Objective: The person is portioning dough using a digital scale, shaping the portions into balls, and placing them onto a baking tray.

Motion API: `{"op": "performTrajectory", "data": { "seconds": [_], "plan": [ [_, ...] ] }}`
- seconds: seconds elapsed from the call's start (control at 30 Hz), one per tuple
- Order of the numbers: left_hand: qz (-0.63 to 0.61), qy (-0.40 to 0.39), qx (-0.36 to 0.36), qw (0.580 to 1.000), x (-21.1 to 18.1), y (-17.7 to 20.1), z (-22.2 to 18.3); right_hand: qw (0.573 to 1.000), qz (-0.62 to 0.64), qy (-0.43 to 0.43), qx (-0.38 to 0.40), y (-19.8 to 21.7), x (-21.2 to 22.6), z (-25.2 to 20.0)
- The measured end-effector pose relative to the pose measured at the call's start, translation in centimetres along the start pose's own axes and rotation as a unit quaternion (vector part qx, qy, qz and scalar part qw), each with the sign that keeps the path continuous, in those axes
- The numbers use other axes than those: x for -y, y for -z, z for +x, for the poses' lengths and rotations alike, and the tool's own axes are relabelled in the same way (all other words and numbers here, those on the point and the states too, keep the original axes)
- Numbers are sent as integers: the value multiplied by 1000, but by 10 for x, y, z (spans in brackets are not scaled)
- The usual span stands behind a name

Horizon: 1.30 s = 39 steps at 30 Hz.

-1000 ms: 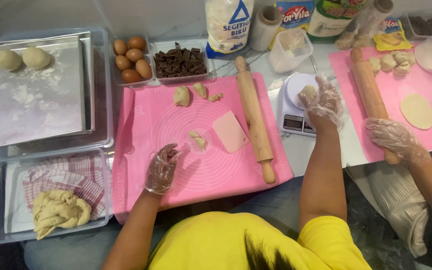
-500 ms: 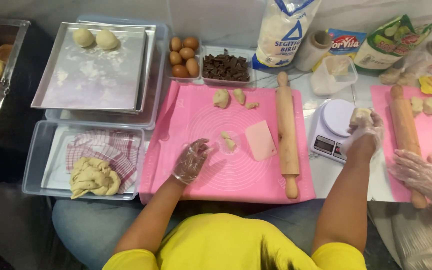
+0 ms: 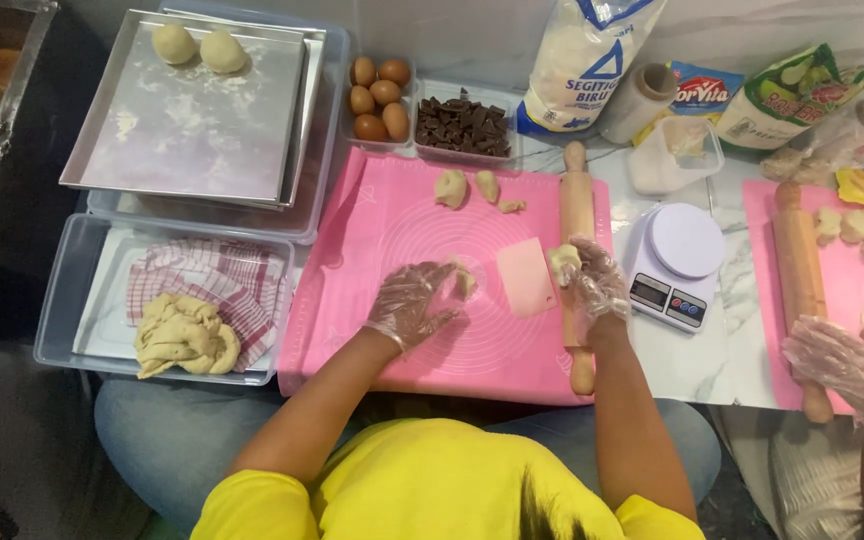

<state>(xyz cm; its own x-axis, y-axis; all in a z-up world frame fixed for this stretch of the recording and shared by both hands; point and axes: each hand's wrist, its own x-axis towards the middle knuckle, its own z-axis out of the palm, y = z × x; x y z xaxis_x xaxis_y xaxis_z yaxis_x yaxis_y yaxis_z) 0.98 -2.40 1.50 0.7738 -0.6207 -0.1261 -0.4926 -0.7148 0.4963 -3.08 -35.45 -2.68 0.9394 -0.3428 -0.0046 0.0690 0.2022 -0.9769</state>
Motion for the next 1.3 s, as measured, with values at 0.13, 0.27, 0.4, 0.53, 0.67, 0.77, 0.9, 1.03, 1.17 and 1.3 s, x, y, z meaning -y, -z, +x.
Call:
{"op": "performTrajectory", "data": {
  "seconds": [0.13,0.27,0.4,0.53,0.67,0.77,0.9,1.03,1.17,1.3],
  "plan": [
    [40,6,29,999,9,-31,44,997,12,-30,-75,-28,43,-7],
    [2,-35,-44,998,40,-107,94,991,12,-30,-128,-15,52,-1],
    [-43,-16,-21,999,18,-69,79,990,38,22,-133,2,44,2],
    [-55,4,-17,998,66,-90,116,992,49,25,-112,9,51,8],
    [-88,13,-57,994,92,-95,155,986,74,39,-148,-5,61,4],
    [-118,21,-93,988,102,-94,174,972,92,64,-205,-14,61,9],
    [483,-126,-101,861,-22,9,152,958,97,89,-254,-10,56,17],
    [94,-81,-109,986,-8,-47,232,957,83,76,-267,-11,63,14],
    [77,-34,-41,996,16,-113,281,964,89,74,-240,4,56,18],
    [158,-94,4,983,16,-127,294,970,109,108,-187,0,50,14]
  ]
}}
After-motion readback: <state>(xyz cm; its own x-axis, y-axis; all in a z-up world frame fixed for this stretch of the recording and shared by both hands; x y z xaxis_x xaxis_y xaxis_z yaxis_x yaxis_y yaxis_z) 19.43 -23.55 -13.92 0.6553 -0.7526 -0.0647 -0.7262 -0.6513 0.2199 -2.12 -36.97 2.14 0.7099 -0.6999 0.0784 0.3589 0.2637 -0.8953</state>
